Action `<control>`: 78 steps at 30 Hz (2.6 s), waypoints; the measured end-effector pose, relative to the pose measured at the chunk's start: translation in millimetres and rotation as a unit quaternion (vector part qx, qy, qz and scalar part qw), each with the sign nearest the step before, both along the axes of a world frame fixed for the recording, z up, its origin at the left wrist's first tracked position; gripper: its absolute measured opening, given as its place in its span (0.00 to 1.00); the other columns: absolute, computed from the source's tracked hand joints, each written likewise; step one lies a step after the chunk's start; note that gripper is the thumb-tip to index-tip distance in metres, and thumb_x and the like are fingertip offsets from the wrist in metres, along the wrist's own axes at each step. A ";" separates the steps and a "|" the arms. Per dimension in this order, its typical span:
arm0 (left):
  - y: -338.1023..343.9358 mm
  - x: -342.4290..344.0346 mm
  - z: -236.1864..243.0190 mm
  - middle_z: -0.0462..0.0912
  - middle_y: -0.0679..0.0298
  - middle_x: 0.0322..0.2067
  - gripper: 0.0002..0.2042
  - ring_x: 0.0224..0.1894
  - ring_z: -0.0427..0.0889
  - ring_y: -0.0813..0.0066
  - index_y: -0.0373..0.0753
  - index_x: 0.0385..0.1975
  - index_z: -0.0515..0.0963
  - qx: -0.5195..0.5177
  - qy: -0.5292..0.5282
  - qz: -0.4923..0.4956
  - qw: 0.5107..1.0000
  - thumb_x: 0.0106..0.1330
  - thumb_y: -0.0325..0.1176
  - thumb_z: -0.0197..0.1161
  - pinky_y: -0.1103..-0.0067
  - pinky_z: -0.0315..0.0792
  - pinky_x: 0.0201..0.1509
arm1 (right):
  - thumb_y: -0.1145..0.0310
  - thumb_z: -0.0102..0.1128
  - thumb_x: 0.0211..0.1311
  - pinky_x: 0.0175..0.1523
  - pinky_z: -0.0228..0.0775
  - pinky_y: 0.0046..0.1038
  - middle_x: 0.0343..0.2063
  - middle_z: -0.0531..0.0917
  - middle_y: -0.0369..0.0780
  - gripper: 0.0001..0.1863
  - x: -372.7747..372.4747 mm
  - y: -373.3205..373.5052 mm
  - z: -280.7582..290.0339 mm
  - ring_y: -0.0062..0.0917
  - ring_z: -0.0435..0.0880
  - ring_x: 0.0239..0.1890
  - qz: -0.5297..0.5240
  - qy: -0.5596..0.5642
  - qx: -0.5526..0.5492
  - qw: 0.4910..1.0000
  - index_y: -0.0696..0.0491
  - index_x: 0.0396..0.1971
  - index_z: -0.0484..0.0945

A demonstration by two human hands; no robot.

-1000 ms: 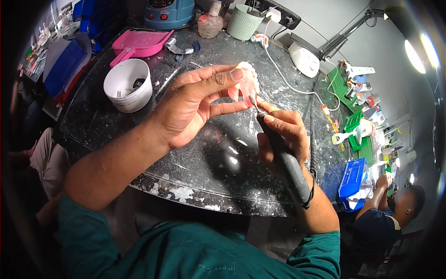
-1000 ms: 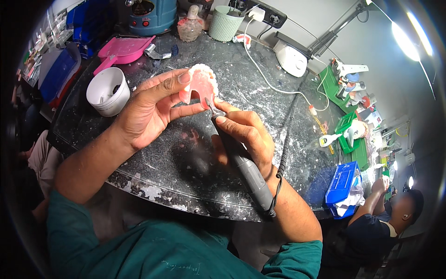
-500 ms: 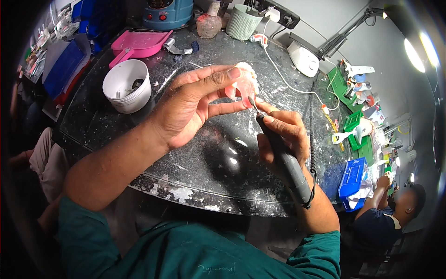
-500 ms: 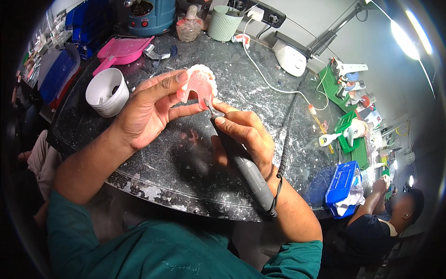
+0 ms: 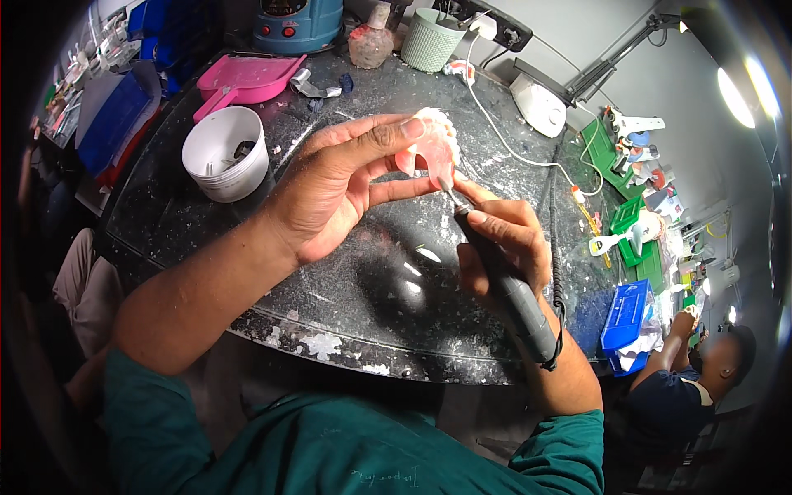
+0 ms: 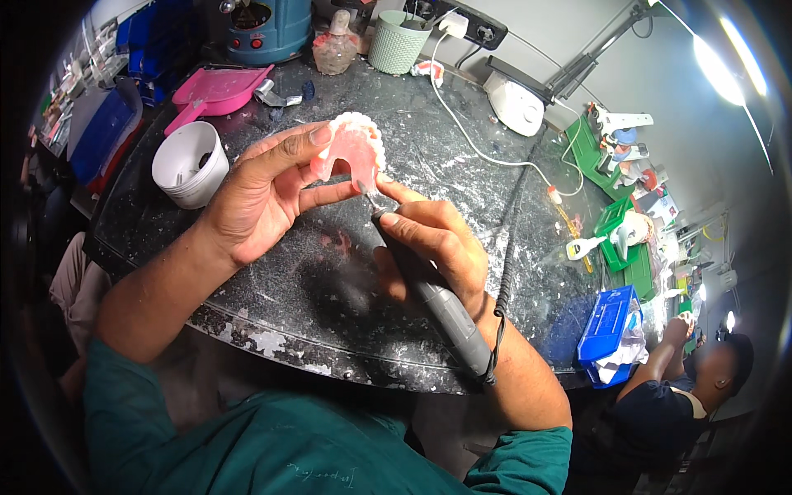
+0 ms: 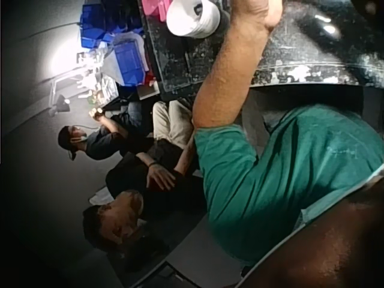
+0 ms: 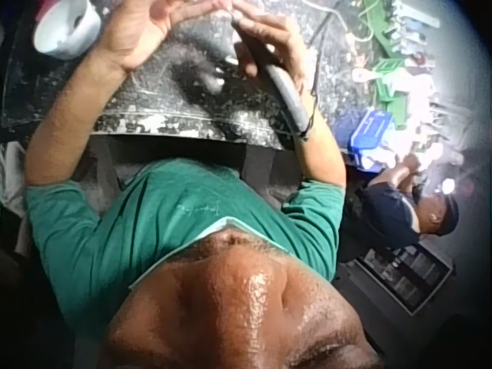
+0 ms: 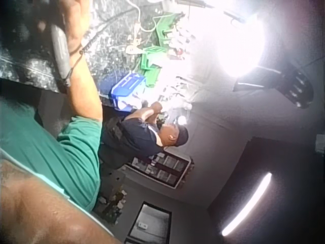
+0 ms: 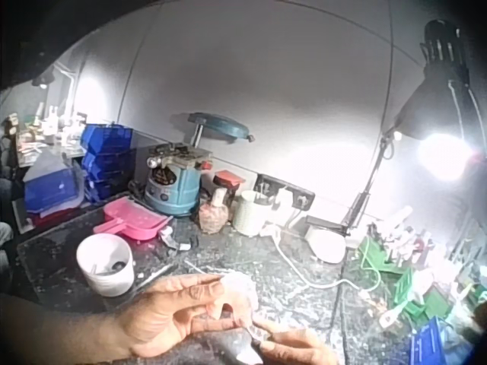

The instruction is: The person grinds and shapes a denture using a rotary tool, turning and holding the prosthesis by hand to work on its inner base, outer edges, and teeth.

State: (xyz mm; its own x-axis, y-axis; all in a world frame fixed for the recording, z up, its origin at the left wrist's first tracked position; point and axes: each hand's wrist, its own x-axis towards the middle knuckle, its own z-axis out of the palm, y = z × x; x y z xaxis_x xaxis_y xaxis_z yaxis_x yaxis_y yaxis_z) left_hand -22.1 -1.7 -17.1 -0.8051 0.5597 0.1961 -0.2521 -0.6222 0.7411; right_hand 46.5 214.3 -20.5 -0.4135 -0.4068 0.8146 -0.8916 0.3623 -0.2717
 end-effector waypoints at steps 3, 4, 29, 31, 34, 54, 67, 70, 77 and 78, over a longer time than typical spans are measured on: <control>-1.0 -3.7 -4.0 0.81 0.63 0.41 0.15 0.52 0.80 0.68 0.34 0.50 0.76 0.012 0.018 -0.030 0.999 0.68 0.36 0.61 0.61 0.76 0.60 | 0.87 0.57 0.53 0.55 0.76 0.43 0.37 0.74 0.47 0.20 3.2 1.2 -4.4 0.46 0.83 0.48 -0.028 -0.018 -0.027 0.999 0.60 0.47 0.69; -1.3 -3.7 -4.4 0.81 0.63 0.41 0.15 0.52 0.80 0.68 0.34 0.50 0.76 0.011 0.018 -0.030 0.999 0.68 0.36 0.61 0.61 0.76 0.60 | 0.87 0.57 0.53 0.55 0.76 0.43 0.37 0.74 0.47 0.20 2.9 0.6 -3.9 0.46 0.83 0.48 -0.027 -0.018 -0.027 0.999 0.60 0.47 0.69; 2.3 4.7 6.9 0.79 0.64 0.38 0.09 0.51 0.80 0.68 0.35 0.39 0.77 0.045 -0.025 -0.030 0.998 0.70 0.35 0.60 0.60 0.74 0.63 | 0.90 0.68 0.45 0.47 0.79 0.29 0.36 0.77 0.44 0.25 2.2 -1.1 -0.8 0.49 0.82 0.52 -0.007 -0.003 -0.050 0.999 0.61 0.47 0.75; 2.7 5.2 7.5 0.77 0.63 0.34 0.09 0.50 0.80 0.68 0.35 0.32 0.76 0.035 -0.049 -0.017 0.998 0.69 0.35 0.61 0.60 0.73 0.64 | 0.90 0.69 0.45 0.48 0.79 0.30 0.36 0.77 0.45 0.26 2.1 -1.6 0.5 0.49 0.82 0.52 -0.004 0.004 -0.038 0.999 0.61 0.47 0.75; 0.5 -0.9 -4.2 0.81 0.62 0.44 0.11 0.53 0.80 0.66 0.35 0.44 0.78 0.044 -0.031 -0.023 0.998 0.71 0.36 0.59 0.62 0.75 0.62 | 0.89 0.70 0.44 0.49 0.78 0.32 0.37 0.78 0.45 0.27 2.5 0.2 2.2 0.49 0.81 0.53 -0.003 -0.004 -0.006 1.000 0.61 0.48 0.75; 1.6 -1.0 -3.0 0.80 0.66 0.33 0.08 0.49 0.81 0.69 0.37 0.37 0.79 0.054 -0.029 -0.028 0.998 0.70 0.35 0.60 0.63 0.75 0.62 | 0.86 0.69 0.48 0.48 0.79 0.34 0.35 0.76 0.45 0.23 -1.5 1.8 0.8 0.50 0.82 0.52 0.008 0.004 -0.010 1.000 0.62 0.47 0.75; 1.0 6.4 5.4 0.80 0.66 0.36 0.16 0.47 0.80 0.74 0.34 0.52 0.75 0.068 0.007 -0.063 0.996 0.69 0.34 0.60 0.61 0.70 0.67 | 0.86 0.70 0.46 0.54 0.78 0.38 0.35 0.78 0.45 0.24 -3.0 0.9 -1.0 0.48 0.83 0.51 -0.003 0.013 -0.046 0.999 0.62 0.46 0.76; 3.9 8.6 8.9 0.80 0.60 0.47 0.19 0.55 0.78 0.69 0.32 0.56 0.72 0.013 -0.004 -0.023 1.000 0.69 0.35 0.61 0.63 0.69 0.67 | 0.84 0.70 0.48 0.55 0.77 0.41 0.35 0.79 0.46 0.22 -2.5 1.3 1.6 0.47 0.83 0.51 -0.008 0.014 -0.026 1.000 0.62 0.46 0.76; 1.2 5.0 3.0 0.78 0.59 0.51 0.22 0.56 0.77 0.68 0.31 0.58 0.68 0.012 0.018 -0.045 0.999 0.69 0.36 0.61 0.63 0.69 0.67 | 0.85 0.69 0.48 0.54 0.78 0.39 0.36 0.80 0.47 0.22 -2.2 1.4 -2.5 0.46 0.83 0.50 -0.015 0.000 -0.054 0.998 0.62 0.46 0.76; 0.8 4.5 2.2 0.78 0.60 0.50 0.23 0.56 0.78 0.68 0.31 0.58 0.68 0.014 0.021 -0.051 0.998 0.69 0.36 0.62 0.63 0.70 0.67 | 0.85 0.69 0.48 0.53 0.78 0.38 0.37 0.80 0.48 0.22 -2.5 2.0 -0.6 0.46 0.83 0.50 -0.006 0.008 -0.032 0.999 0.62 0.46 0.76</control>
State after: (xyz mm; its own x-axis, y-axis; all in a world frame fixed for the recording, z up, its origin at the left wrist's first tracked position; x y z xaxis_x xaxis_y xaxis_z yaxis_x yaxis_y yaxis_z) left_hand -17.6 -0.9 -14.9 -0.7343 0.6331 0.2448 -0.2847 -0.6147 0.7356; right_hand 44.1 216.3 -21.1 -0.4054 -0.3489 0.8449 -0.8915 0.3552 -0.2811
